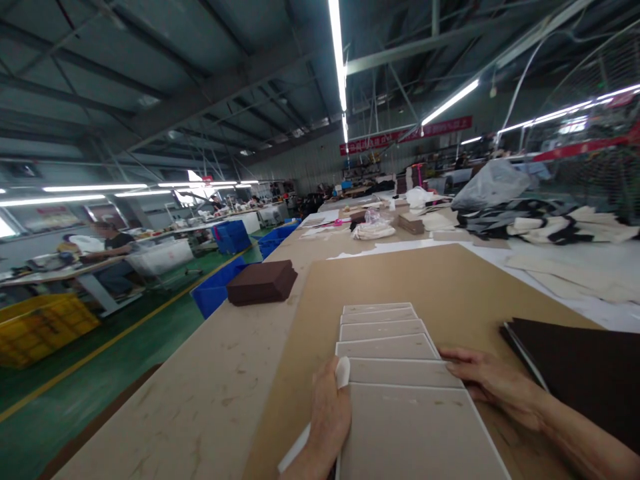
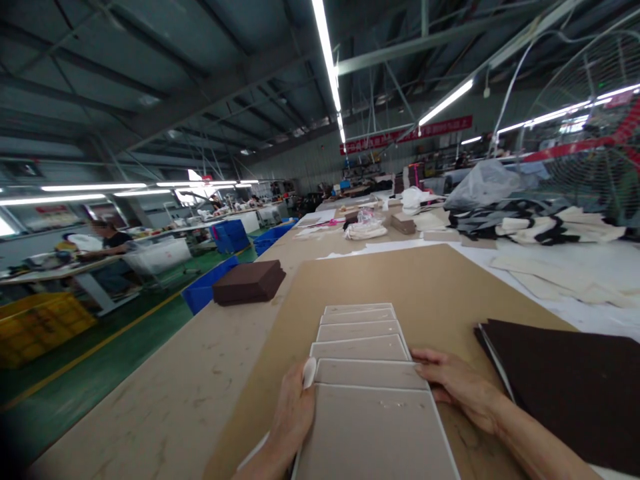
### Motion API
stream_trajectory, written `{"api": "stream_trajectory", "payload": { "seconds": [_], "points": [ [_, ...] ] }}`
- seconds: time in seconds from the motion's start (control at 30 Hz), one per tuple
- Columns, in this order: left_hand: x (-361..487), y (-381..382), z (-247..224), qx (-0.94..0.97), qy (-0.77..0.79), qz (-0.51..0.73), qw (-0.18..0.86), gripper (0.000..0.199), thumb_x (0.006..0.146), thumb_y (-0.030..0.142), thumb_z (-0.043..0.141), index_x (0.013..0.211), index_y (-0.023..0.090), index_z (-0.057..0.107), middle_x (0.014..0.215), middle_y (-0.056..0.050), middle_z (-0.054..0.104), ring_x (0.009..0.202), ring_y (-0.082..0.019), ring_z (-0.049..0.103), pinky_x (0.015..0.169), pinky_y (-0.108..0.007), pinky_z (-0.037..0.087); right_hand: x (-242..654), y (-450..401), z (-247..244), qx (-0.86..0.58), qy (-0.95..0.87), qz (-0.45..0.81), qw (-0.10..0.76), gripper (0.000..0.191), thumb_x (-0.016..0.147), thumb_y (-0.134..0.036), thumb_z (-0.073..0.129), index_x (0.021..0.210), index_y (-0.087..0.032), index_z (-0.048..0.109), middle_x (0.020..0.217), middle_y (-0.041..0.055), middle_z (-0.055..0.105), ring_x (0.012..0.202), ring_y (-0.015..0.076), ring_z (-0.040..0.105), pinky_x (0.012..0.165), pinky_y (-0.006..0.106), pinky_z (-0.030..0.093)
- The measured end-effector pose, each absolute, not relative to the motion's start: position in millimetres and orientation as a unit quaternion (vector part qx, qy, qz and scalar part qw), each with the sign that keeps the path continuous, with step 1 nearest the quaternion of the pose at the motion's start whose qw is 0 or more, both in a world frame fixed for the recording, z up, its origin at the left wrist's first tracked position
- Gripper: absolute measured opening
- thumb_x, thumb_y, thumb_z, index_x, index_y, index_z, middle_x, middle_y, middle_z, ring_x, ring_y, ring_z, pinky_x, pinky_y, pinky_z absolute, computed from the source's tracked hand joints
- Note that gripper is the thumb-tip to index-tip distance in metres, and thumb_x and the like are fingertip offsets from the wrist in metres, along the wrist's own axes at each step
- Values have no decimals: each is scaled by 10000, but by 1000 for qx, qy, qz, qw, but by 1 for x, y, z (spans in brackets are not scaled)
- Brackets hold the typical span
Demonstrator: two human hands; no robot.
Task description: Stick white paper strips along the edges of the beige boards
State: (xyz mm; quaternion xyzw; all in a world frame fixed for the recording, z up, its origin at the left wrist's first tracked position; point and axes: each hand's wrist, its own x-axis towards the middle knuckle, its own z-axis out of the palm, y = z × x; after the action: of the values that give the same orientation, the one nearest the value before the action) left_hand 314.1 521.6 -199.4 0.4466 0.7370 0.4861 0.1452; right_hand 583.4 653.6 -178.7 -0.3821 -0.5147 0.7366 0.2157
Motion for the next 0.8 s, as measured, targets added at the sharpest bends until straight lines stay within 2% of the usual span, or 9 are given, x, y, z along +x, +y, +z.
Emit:
{"api": "stream_trajectory", "payload": {
  "seconds": [0.1,0.2,0.27,0.33,0.57,0.7,0.8],
  "points": [
    [312,522,-200,460,734,479,143,354,838,363,464,1042,147,655,1137,-142,629,1126,-298,514,997,-401,342,587,659,-188,-439,-611,628,199,497,764,-393,585,1207,-168,587,1157,92,654,1035,247,622,910,365,510],
    [310,522,-199,468,731,473,152,391,867,400,423,1047,145,658,1127,-140,637,1105,-295,535,969,-394,365,593,667,-196,-468,-741,450,173,437,770,-399,517,1122,-187,667,1146,68,663,1086,268,593,1016,423,429],
    [309,522,-198,471,730,470,158,403,874,415,416,1047,144,658,1115,-137,643,1092,-297,542,958,-396,369,596,670,-198,-473,-785,364,167,434,778,-399,475,1103,-201,683,1181,46,648,1138,259,565,1082,418,358],
    [309,521,-195,476,726,468,166,394,877,427,419,1028,156,662,1093,-123,653,1065,-291,557,937,-384,379,597,670,-197,-485,-799,315,162,464,792,-404,428,1118,-183,674,1204,52,634,1151,255,558,1083,409,356],
    [308,515,-184,438,735,477,203,365,868,465,434,874,179,660,877,-89,676,872,-264,608,773,-330,427,586,667,-194,-506,-799,267,187,461,821,-384,384,1122,-145,638,1174,90,642,1099,241,581,1012,367,412],
    [289,501,-177,363,752,507,214,429,853,509,443,1017,156,623,859,-86,649,820,-246,596,697,-314,427,594,662,-191,-526,-775,271,224,499,862,-458,348,1169,-148,590,1216,107,612,1099,243,564,1016,358,386],
    [281,479,-162,333,742,529,241,463,808,545,533,1050,155,595,838,-53,627,724,-179,572,633,-259,419,601,648,-183,-521,-751,305,269,451,880,-520,356,1071,-210,623,1149,59,640,1052,226,564,976,321,381]
  ]
}}
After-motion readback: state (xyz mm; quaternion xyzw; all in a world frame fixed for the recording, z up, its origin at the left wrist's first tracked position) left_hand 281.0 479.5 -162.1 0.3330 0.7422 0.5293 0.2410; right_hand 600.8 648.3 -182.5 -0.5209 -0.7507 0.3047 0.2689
